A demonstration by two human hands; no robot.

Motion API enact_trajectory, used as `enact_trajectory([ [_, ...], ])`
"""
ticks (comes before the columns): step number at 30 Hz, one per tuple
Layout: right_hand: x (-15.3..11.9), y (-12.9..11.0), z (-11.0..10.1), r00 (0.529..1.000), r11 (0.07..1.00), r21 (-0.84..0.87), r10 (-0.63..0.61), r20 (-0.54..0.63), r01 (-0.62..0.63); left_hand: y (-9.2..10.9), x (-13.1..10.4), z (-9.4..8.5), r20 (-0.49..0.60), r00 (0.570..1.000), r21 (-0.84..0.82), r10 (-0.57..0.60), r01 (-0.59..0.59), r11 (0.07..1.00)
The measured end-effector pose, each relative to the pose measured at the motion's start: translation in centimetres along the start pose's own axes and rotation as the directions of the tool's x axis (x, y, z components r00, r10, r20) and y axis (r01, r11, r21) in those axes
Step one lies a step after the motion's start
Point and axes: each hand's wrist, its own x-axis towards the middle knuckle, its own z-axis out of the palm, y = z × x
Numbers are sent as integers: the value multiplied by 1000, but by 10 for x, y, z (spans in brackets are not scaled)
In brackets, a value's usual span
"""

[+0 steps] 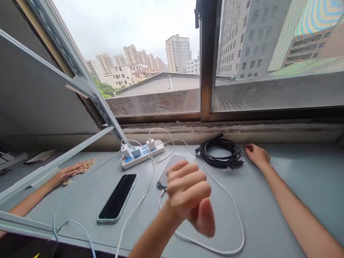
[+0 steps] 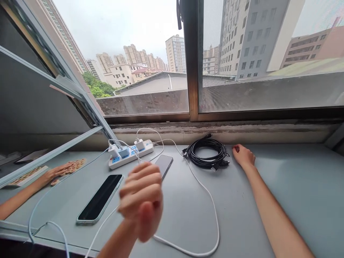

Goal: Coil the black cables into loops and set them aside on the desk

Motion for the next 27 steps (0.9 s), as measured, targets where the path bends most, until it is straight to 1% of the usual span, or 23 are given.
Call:
enact_trajectory([
  [1,-1,0,0,1000,1000,-7,-7,12,7,1,-5,21,-54,998,20,16,-15,1000],
  [2,-2,1,-1,1000,1000,-16,-12,24,13,0,-12,41,-48,985,94,168,-163,982],
  [3,-3,1,-2,999,999,-28,-17,36,18,-2,-21,59,38,972,145,232,-235,961],
  [5,-7,4,-5,998,998,-57,-27,61,30,-10,-42,87,198,957,132,214,-242,961],
  [6,-9,6,-6,997,997,-72,-34,74,39,-14,-51,96,276,944,141,180,-226,964],
  [7,-12,8,-7,995,995,-85,-43,88,51,-18,-59,101,299,940,147,166,-217,965],
  [8,-15,9,-8,994,993,-96,-53,100,63,-20,-65,103,320,936,151,150,-206,967],
  [10,-21,12,-8,991,989,-115,-75,111,88,-22,-72,103,317,940,147,130,-184,972],
  [13,-31,14,-6,990,984,-141,-99,99,112,-16,-79,101,294,950,107,105,-141,984],
  [16,-35,14,-4,991,980,-160,-109,80,121,-3,-88,104,308,945,73,110,-138,988],
  [20,-37,17,-3,992,981,-151,-111,66,120,22,-101,111,335,933,48,131,-156,987],
  [23,-37,21,-3,991,984,-129,-115,64,122,35,-105,113,397,907,-6,141,-150,989],
  [27,-38,26,-2,991,987,-102,-120,58,126,36,-106,112,522,845,-21,116,-123,992],
])
